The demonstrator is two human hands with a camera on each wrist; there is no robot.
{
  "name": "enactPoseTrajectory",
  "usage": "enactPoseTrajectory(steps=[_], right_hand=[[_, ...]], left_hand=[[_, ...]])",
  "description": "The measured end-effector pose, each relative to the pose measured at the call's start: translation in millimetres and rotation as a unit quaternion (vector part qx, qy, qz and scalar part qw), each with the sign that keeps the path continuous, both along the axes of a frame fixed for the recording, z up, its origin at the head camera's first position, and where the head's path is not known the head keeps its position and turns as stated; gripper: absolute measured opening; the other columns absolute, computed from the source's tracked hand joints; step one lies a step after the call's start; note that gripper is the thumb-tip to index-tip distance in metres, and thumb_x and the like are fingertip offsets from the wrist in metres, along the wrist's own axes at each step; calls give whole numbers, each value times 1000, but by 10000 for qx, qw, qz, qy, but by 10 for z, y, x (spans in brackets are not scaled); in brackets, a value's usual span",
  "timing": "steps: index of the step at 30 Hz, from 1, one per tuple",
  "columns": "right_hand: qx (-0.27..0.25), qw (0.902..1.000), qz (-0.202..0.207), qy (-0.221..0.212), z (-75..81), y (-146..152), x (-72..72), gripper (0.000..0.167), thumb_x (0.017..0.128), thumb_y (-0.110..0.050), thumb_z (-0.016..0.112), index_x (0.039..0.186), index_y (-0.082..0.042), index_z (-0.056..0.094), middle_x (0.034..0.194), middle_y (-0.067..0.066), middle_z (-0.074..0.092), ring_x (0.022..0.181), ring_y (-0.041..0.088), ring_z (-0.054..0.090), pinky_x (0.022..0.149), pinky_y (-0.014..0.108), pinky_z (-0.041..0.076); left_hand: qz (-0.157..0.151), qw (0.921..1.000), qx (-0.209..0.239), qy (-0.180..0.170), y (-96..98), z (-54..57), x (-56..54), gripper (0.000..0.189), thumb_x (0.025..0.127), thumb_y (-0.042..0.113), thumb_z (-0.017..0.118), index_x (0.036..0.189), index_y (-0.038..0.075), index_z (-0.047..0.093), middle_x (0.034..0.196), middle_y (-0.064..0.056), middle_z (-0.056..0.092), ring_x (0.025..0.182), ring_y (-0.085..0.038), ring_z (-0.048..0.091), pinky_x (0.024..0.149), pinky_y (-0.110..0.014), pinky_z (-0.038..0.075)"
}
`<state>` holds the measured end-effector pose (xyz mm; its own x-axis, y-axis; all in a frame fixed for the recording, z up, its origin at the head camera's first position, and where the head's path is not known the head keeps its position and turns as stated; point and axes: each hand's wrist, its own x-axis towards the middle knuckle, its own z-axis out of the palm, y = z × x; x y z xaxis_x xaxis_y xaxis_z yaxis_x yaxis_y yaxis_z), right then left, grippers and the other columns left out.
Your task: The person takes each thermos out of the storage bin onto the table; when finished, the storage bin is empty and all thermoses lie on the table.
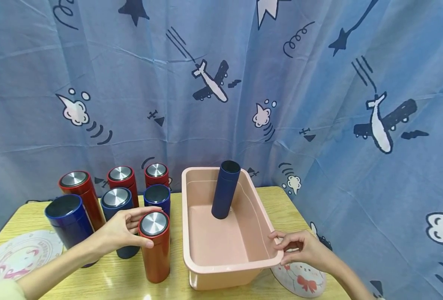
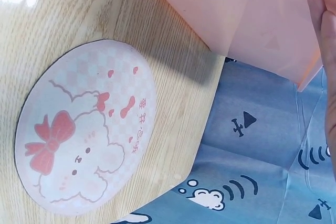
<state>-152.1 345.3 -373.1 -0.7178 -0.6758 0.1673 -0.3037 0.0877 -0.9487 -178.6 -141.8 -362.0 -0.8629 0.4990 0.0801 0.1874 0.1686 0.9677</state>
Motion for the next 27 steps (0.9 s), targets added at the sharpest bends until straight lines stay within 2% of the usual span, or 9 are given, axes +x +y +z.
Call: enactPoseTrajectory(steps=[7, 11, 15, 21, 27], right_hand=[[-29, 10000, 6, -30, -7, 0, 1, 25, 81, 10, 68, 106, 13, 64, 131, 0, 60, 120, 8, 54, 78, 28, 56], [-68, 10000, 14, -22, -11, -6, -4, 25, 81, 10, 68, 105, 13, 64, 130, 1, 60, 119, 9, 55, 78, 28, 56], [-33, 10000, -22, -73, -9, -5, -5, 25, 81, 9, 68, 105, 13, 65, 130, 0, 61, 120, 8, 54, 78, 28, 56], [-40, 9997, -4, -232, -3, 8, -6, 26, 82, 10, 67, 107, 13, 65, 131, -1, 60, 120, 8, 55, 78, 28, 56], [12, 9998, -51, -206, -15, 10, -8, 25, 82, 9, 67, 106, 14, 64, 130, -2, 60, 119, 8, 55, 78, 28, 56]], left_hand=[[-166, 9997, 80, 166, -2, -13, -8, 73, 73, 12, 83, 138, 2, 50, 139, -20, 49, 116, -4, 55, 91, -16, 45], [-158, 9997, 23, 177, -18, -32, -2, 75, 73, 12, 83, 139, 3, 48, 138, -19, 49, 116, -4, 55, 94, -19, 45], [-113, 9998, 3, 171, -31, -72, 8, 74, 75, 12, 82, 139, 2, 46, 133, -21, 53, 112, -8, 59, 94, -28, 49], [-78, 9996, 105, 236, -11, -85, -1, 74, 76, 12, 82, 139, 0, 45, 131, -23, 54, 112, -16, 60, 90, -28, 51], [-67, 9998, 166, 55, -5, -88, -5, 76, 76, 12, 81, 141, -1, 43, 133, -23, 52, 116, -17, 58, 92, -28, 50]])
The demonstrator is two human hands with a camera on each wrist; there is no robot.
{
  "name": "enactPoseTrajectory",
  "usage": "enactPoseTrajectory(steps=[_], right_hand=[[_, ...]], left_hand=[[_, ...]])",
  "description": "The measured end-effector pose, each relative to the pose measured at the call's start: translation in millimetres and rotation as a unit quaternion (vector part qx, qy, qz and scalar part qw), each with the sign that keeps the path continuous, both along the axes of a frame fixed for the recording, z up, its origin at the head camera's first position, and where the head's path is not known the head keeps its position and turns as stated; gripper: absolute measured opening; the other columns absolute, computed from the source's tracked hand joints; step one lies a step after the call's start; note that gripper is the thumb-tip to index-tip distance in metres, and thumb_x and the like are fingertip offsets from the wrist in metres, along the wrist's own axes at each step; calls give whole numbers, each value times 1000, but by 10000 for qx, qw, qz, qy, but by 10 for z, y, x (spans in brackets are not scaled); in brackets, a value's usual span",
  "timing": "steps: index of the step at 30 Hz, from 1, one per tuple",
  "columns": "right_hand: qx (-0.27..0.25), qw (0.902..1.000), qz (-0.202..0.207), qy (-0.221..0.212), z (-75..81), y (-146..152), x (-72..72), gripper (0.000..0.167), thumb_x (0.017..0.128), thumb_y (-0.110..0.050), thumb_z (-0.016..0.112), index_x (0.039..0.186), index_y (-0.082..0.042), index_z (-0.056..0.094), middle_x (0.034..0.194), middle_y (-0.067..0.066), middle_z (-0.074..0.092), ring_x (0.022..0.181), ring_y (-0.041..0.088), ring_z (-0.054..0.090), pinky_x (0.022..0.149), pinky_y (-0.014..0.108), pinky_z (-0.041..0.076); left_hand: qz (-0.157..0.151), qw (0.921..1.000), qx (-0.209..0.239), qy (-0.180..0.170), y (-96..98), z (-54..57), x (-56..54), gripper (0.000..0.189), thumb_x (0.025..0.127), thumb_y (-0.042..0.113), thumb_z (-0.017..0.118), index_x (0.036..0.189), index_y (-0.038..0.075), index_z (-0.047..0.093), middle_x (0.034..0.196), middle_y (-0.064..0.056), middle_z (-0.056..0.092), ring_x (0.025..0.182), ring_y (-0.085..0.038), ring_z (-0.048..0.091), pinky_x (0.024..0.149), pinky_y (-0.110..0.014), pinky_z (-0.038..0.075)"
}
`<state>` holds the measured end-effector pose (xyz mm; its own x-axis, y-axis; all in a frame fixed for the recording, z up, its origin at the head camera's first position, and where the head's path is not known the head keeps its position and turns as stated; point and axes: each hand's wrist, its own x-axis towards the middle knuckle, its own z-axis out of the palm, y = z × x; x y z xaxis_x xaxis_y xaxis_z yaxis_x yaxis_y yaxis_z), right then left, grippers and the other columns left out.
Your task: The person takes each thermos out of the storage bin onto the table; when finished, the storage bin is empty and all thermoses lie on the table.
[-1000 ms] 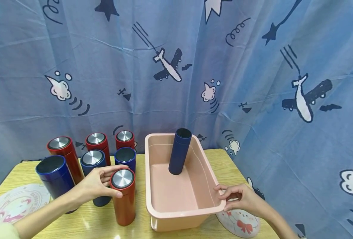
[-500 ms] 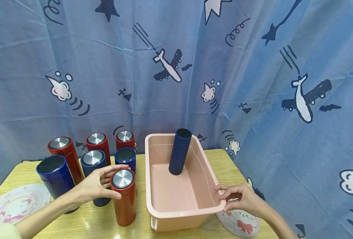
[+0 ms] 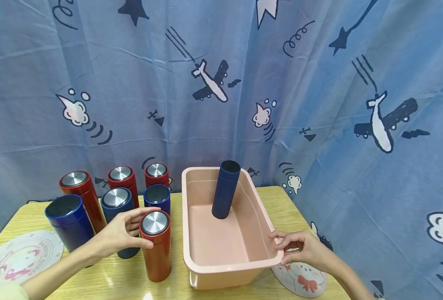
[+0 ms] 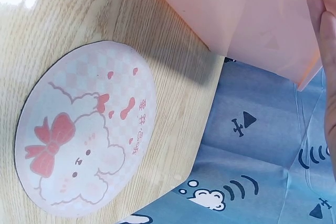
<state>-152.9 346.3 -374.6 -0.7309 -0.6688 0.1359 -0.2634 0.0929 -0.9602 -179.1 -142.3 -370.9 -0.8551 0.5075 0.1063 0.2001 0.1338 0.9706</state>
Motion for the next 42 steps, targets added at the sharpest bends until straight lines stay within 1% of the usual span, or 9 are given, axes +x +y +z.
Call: enactPoseTrajectory(steps=[8, 13, 16, 20, 22, 28, 33, 39, 42], right_hand=[[-12, 10000, 8, 42, 9, -7, 0, 25, 82, 9, 67, 106, 13, 65, 131, -2, 60, 120, 7, 55, 78, 28, 56], [71, 9999, -19, 135, 10, -5, -4, 25, 82, 8, 67, 106, 12, 65, 131, -2, 60, 119, 7, 55, 77, 28, 56], [118, 9998, -48, 177, 11, -5, -8, 24, 82, 7, 68, 106, 12, 65, 130, -2, 60, 118, 7, 56, 77, 27, 56], [94, 9998, -42, 155, 13, -7, -8, 24, 82, 8, 67, 106, 12, 65, 130, -2, 60, 118, 8, 56, 77, 27, 56], [75, 9999, -35, 116, 15, -7, -6, 24, 83, 8, 67, 106, 13, 65, 130, -2, 60, 119, 7, 55, 77, 27, 56], [67, 9999, -35, 115, 13, 1, 2, 23, 83, 8, 67, 105, 13, 65, 131, -3, 60, 119, 7, 55, 76, 28, 56], [13, 9998, 0, 179, -6, 7, 2, 23, 82, 9, 67, 105, 11, 65, 131, -4, 60, 120, 6, 54, 77, 27, 56], [-11, 9999, 19, 166, -14, 4, 2, 24, 82, 8, 67, 106, 13, 64, 130, -3, 60, 120, 6, 54, 78, 26, 56], [0, 9999, 17, 168, -13, 4, 2, 25, 82, 8, 67, 106, 14, 64, 130, -2, 60, 121, 6, 53, 78, 26, 56]], left_hand=[[53, 10000, -57, -20, -34, -25, 0, 80, 76, 11, 82, 142, -5, 39, 134, -26, 51, 121, -31, 54, 94, -31, 49], [35, 9997, 207, 106, -98, -65, 30, 80, 76, 6, 81, 140, -13, 37, 134, -29, 49, 117, -12, 56, 93, -27, 49], [14, 9990, 378, 218, -141, -81, 54, 75, 77, 3, 78, 139, -12, 38, 135, -21, 52, 115, -1, 54, 93, -21, 47], [53, 9973, 551, 481, -218, -78, 91, 69, 79, -2, 75, 138, -12, 40, 133, 2, 57, 115, -1, 55, 92, -18, 46], [122, 9965, 573, 597, -259, -61, 116, 66, 79, -4, 74, 136, -13, 41, 131, 8, 58, 116, -2, 55, 92, -18, 47], [703, 9966, 194, 392, -356, 72, 224, 58, 83, 3, 72, 134, -10, 47, 126, 7, 63, 111, 0, 58, 85, -20, 51], [1234, 9922, -152, 91, -414, 203, 317, 55, 86, 11, 72, 135, -4, 50, 124, 8, 64, 108, -2, 61, 81, -21, 53], [1490, 9887, 134, 17, -444, 327, 390, 50, 86, 5, 70, 133, -1, 53, 120, 8, 66, 105, -7, 64, 79, -23, 55], [1703, 9853, 64, 97, -422, 412, 437, 51, 84, 6, 73, 132, 1, 56, 117, 8, 67, 103, -7, 65, 78, -21, 55]])
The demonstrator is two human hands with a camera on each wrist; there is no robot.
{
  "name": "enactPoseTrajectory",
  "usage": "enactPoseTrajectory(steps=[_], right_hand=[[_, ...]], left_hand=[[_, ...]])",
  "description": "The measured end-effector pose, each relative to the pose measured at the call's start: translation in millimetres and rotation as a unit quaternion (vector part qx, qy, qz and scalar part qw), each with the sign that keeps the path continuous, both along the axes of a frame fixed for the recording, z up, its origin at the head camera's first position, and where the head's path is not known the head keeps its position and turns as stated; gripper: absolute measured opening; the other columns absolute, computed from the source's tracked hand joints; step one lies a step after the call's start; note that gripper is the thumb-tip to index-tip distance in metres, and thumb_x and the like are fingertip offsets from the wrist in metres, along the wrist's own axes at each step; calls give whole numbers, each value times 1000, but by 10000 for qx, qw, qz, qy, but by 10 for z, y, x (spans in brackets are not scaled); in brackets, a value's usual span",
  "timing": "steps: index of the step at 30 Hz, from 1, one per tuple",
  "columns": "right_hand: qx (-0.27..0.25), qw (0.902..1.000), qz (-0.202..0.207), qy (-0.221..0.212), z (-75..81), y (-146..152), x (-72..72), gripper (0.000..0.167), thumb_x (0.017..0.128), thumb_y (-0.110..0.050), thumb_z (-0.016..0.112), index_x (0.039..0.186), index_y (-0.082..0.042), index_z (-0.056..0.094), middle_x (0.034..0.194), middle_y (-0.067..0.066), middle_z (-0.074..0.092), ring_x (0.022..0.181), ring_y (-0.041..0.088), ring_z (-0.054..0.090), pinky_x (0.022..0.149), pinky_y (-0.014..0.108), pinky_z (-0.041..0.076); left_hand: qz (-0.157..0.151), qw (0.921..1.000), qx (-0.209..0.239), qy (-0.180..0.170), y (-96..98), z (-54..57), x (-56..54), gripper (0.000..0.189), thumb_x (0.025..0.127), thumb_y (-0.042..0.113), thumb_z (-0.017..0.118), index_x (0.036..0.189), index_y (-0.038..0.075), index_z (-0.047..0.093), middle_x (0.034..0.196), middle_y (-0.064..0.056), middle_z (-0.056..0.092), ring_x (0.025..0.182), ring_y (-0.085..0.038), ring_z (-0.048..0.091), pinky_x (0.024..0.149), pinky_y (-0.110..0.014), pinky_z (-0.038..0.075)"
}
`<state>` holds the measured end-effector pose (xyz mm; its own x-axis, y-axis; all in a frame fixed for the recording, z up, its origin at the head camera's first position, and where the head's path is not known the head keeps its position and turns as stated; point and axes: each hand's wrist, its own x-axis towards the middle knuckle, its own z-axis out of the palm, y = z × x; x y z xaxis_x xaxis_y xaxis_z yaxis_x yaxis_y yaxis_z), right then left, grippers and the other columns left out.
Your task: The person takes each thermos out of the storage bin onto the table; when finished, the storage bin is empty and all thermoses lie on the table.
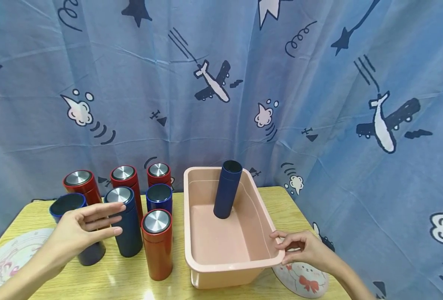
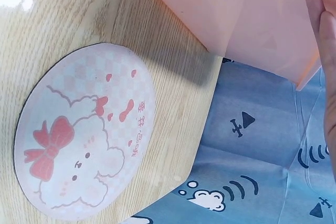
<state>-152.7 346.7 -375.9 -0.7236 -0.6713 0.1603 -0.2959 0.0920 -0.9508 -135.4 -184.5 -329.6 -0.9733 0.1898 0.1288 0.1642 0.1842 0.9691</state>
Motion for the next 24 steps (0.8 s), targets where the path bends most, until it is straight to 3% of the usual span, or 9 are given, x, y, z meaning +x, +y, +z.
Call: enactPoseTrajectory(steps=[5, 9, 15, 24], right_hand=[[4, 10000, 11, -20, 5, -7, 6, 25, 82, 9, 67, 107, 12, 65, 131, -2, 60, 122, 5, 52, 78, 26, 56], [11, 10000, -2, 25, 8, -10, 11, 24, 82, 9, 67, 106, 12, 65, 131, -1, 60, 122, 5, 52, 77, 26, 56], [7, 10000, 35, 68, 11, -21, 1, 25, 82, 9, 67, 106, 11, 65, 131, 0, 60, 122, 6, 52, 78, 27, 56], [-38, 10000, 69, 45, 19, -28, -1, 25, 82, 11, 66, 106, 12, 65, 131, -1, 59, 121, 7, 54, 78, 29, 56]], left_hand=[[163, 9997, -168, 25, 86, 148, 94, 52, 84, 10, 74, 133, 5, 56, 117, 9, 67, 103, -4, 64, 80, -20, 54], [-14, 10000, -33, 42, 202, 223, 129, 49, 85, 10, 73, 132, 8, 58, 118, 10, 67, 105, -4, 63, 82, -19, 52], [-366, 9987, 216, 281, 434, 313, 162, 51, 81, 6, 76, 129, -1, 58, 117, 2, 68, 106, -14, 65, 83, -23, 54], [-727, 9971, 51, 226, 791, 621, 47, 49, 79, 15, 79, 123, 1, 63, 121, -11, 65, 109, -24, 64, 84, -31, 55]])
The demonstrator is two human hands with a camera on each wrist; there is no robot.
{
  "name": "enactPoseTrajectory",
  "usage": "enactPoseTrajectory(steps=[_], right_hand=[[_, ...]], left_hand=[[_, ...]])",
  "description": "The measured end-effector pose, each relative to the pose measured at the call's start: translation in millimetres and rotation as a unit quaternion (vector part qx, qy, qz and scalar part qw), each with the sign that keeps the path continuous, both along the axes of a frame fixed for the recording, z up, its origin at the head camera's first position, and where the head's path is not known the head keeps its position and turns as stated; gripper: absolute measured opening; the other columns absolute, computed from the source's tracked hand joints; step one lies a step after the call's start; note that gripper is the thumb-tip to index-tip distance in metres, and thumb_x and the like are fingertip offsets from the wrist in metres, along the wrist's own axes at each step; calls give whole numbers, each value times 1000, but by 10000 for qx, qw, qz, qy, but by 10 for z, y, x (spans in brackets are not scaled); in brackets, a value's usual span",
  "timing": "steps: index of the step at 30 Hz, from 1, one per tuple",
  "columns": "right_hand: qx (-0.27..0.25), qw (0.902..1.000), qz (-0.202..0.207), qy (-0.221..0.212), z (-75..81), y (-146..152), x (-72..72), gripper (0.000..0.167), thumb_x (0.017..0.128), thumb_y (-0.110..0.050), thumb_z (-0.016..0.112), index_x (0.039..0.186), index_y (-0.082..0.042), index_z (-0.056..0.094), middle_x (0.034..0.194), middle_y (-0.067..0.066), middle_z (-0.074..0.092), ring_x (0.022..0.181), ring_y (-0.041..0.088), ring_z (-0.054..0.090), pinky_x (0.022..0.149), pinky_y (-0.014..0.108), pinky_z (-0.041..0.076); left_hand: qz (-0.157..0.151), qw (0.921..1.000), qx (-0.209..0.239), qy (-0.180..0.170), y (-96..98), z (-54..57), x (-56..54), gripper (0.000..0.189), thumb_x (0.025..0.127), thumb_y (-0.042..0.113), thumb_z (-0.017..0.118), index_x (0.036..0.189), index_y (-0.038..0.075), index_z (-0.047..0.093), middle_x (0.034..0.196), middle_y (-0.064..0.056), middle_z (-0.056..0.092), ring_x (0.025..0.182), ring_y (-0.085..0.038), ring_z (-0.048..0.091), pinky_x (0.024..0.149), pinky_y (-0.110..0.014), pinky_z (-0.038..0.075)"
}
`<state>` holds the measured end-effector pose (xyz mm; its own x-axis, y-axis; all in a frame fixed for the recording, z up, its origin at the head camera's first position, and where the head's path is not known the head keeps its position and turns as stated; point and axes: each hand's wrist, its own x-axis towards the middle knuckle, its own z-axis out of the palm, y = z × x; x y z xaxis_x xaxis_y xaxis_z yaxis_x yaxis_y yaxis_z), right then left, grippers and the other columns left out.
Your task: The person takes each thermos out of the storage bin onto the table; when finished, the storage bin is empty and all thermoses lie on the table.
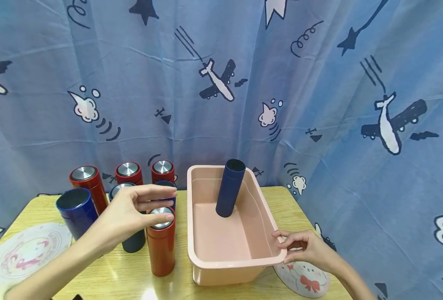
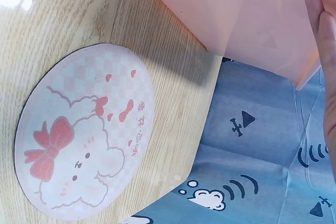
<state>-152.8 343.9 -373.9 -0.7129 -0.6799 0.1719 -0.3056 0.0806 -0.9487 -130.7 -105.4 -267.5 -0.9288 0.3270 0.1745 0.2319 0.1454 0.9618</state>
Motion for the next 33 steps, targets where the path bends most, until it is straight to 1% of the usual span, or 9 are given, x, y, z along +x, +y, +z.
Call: enactPoseTrajectory(steps=[5, 9, 11, 15, 20, 22, 25, 29, 33], right_hand=[[127, 9998, -94, 105, 15, 0, 3, 24, 81, 10, 67, 105, 12, 65, 131, -2, 60, 119, 7, 55, 79, 30, 55], [244, 9993, -186, 220, 30, -5, 2, 23, 81, 8, 68, 104, 10, 66, 130, -3, 61, 119, 6, 55, 78, 29, 56], [281, 9991, -216, 219, 33, -5, 9, 23, 81, 8, 68, 104, 10, 67, 129, -5, 61, 119, 4, 54, 77, 28, 56], [271, 9993, -227, 140, 25, -13, 13, 22, 82, 8, 67, 104, 11, 66, 129, -6, 61, 118, 3, 55, 76, 27, 56], [101, 9998, -142, 59, -5, -26, -5, 22, 82, 9, 67, 104, 10, 67, 129, -5, 61, 119, 4, 54, 77, 27, 56], [44, 9999, -99, 38, -13, -21, -13, 23, 82, 9, 66, 105, 10, 67, 130, -5, 60, 120, 3, 53, 77, 26, 56], [-12, 10000, -65, -15, -17, -7, -13, 23, 83, 9, 65, 106, 10, 67, 130, -6, 60, 121, 3, 52, 75, 26, 56], [57, 9999, -127, 26, -18, 13, 6, 23, 83, 9, 65, 106, 8, 67, 130, -7, 60, 121, 2, 52, 75, 26, 56], [198, 9995, -235, 119, -16, 3, 4, 22, 83, 8, 66, 105, 7, 68, 130, -7, 60, 122, 2, 51, 77, 27, 56]], left_hand=[[-178, 9998, 39, -4, 248, 115, -155, 46, 78, 11, 79, 121, 2, 65, 120, -12, 65, 110, -27, 63, 85, -34, 55], [-417, 9987, 296, -15, 484, 229, -267, 45, 79, 6, 78, 122, 2, 64, 118, -12, 66, 108, -25, 64, 86, -34, 54], [-560, 9975, 429, -3, 616, 287, -297, 45, 79, 4, 77, 122, 2, 64, 119, -12, 66, 108, -24, 64, 86, -35, 54], [-669, 9969, 410, 68, 895, 353, -330, 43, 79, 5, 78, 120, 6, 67, 116, -7, 68, 106, -20, 65, 84, -33, 55], [-845, 9950, 525, 87, 1274, 305, -376, 39, 77, 1, 78, 115, 3, 68, 112, -8, 69, 100, -16, 67, 83, -26, 54], [-945, 9938, 563, 173, 1421, 274, -409, 39, 77, 0, 78, 115, 2, 68, 112, -9, 69, 99, -16, 68, 82, -24, 54], [-997, 9922, 609, 445, 1619, 228, -486, 37, 77, 1, 78, 113, 2, 69, 110, -9, 70, 95, -14, 69, 80, -21, 54], [-887, 9905, 474, 935, 1845, 127, -645, 35, 78, 7, 79, 112, 6, 71, 109, -5, 71, 96, -10, 67, 80, -18, 52], [-661, 9887, 296, 1315, 2013, -20, -872, 33, 80, 10, 78, 113, 9, 71, 111, -3, 70, 103, -9, 65, 85, -16, 50]])
